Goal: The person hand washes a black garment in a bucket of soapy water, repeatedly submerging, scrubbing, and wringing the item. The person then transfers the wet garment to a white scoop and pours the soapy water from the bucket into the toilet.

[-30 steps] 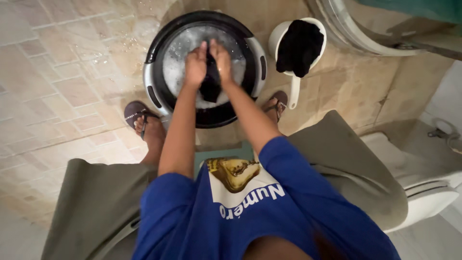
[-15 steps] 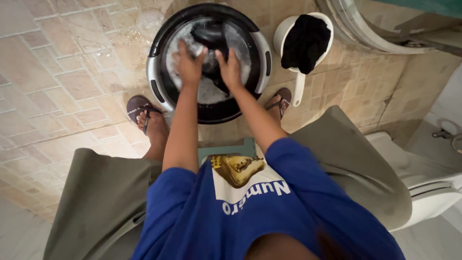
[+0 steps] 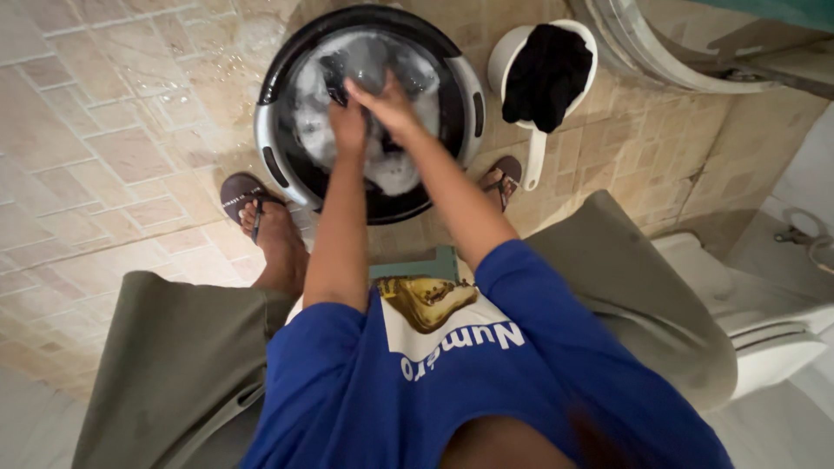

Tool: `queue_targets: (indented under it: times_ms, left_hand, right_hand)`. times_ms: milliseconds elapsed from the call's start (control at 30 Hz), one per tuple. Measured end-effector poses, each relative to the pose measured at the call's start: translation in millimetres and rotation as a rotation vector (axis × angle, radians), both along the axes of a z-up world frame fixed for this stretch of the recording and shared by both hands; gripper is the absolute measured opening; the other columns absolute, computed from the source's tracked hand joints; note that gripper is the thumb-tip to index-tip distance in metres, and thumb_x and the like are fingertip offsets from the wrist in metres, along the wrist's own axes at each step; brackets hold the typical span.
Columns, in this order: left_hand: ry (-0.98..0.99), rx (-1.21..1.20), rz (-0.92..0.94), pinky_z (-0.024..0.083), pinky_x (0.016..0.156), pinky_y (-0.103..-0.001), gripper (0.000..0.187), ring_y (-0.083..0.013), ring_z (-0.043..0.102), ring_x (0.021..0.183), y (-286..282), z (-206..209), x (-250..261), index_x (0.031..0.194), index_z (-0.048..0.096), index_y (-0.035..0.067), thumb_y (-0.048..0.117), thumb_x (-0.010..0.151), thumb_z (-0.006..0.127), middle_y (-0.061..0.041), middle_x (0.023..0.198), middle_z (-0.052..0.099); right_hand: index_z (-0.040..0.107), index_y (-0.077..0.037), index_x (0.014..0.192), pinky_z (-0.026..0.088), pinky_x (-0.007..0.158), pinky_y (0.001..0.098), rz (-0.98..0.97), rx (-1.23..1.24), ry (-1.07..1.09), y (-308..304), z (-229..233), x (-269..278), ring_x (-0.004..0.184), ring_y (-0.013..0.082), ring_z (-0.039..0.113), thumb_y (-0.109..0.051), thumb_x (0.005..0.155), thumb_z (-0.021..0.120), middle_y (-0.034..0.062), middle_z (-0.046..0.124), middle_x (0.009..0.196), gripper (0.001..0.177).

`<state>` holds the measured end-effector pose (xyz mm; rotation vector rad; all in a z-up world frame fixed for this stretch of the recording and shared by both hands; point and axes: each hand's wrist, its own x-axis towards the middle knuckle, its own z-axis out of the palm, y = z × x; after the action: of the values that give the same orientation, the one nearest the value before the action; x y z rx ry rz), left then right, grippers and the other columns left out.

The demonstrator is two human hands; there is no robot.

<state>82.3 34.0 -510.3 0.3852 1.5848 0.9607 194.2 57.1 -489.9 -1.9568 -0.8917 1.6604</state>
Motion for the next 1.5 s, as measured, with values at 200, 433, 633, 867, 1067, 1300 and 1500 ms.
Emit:
queue_targets:
  times_ms: [200,433,633,867,1067,1300,1500]
  left_hand:
    - [0.197,-0.043,-0.049,0.057,0.078,-0.037,0.057,-0.0224,0.071,0.086,22.0,75.4,18.1,0.11,0.072,-0.009,0.045,0.103,0.058,-0.017,0.096,0.079]
    - [0.45,-0.11,-0.793,0.05,0.094,-0.05,0.06,-0.0473,0.063,0.109,44.4,106.4,-29.9,0.144,0.05,-0.005,0.044,0.11,0.059,-0.034,0.112,0.067]
    - [0.793,0.2,-0.451,0.029,0.126,-0.053,0.096,-0.0501,0.029,0.151,-13.9,141.5,-37.5,0.161,0.022,0.001,0.034,0.095,0.084,-0.032,0.162,0.025]
    - [0.9,0.108,-0.473,0.029,0.119,-0.057,0.105,-0.0588,0.017,0.15,-53.2,149.3,10.7,0.163,0.014,0.004,0.042,0.092,0.081,-0.036,0.164,-0.007]
    - [0.813,-0.249,-0.997,0.039,0.109,-0.052,0.078,-0.0503,0.028,0.143,-52.2,122.9,7.9,0.156,0.029,0.016,0.039,0.095,0.072,-0.026,0.159,0.006]
    - [0.711,-0.355,-0.988,0.044,0.101,-0.044,0.053,-0.0365,0.044,0.126,-45.1,-9.6,-28.6,0.142,0.042,0.019,0.028,0.095,0.066,-0.016,0.14,0.032]
    - [0.317,-0.031,-0.366,0.048,0.094,-0.038,0.035,-0.0247,0.057,0.112,-27.9,-15.2,-47.0,0.13,0.054,0.022,0.018,0.096,0.061,-0.007,0.124,0.055]
  right_hand:
    - [0.065,-0.002,0.127,0.052,0.096,0.0472,0.02,0.1,-0.394,13.0,26.0,-13.6,0.11,0.0455,0.067,-0.057,0.101,0.046,0.0274,0.071,0.116,0.064]
    - [0.063,0.001,0.132,0.041,0.111,0.0439,0.311,0.155,-0.144,39.4,-4.3,31.7,0.131,0.0427,0.055,-0.058,0.107,0.041,0.029,0.062,0.135,0.067]
    - [0.047,0.004,0.142,0.032,0.108,0.0446,0.584,0.102,-0.399,18.7,76.0,58.1,0.136,0.0432,0.043,-0.064,0.096,0.062,0.0302,0.046,0.147,0.083]
    - [0.066,-0.004,0.119,0.052,0.098,0.0496,0.475,0.07,-0.531,-39.3,-8.9,55.2,0.115,0.0435,0.065,-0.045,0.089,0.067,0.0233,0.07,0.12,0.052]
    - [0.064,0.004,0.119,0.052,0.097,0.0491,0.166,0.064,-0.513,-24.4,-5.3,29.4,0.11,0.042,0.067,-0.046,0.088,0.066,0.0277,0.07,0.116,0.059]
    - [0.057,0.02,0.125,0.048,0.097,0.0468,0.625,0.584,-0.866,-54.8,23.3,26.6,0.116,0.0487,0.059,-0.056,0.06,0.077,0.0385,0.063,0.121,0.102]
    - [0.072,0.004,0.121,0.054,0.1,0.0395,0.038,-0.145,-0.396,-34.2,0.4,13.9,0.111,0.0343,0.069,-0.04,0.102,0.06,0.0226,0.074,0.115,0.05]
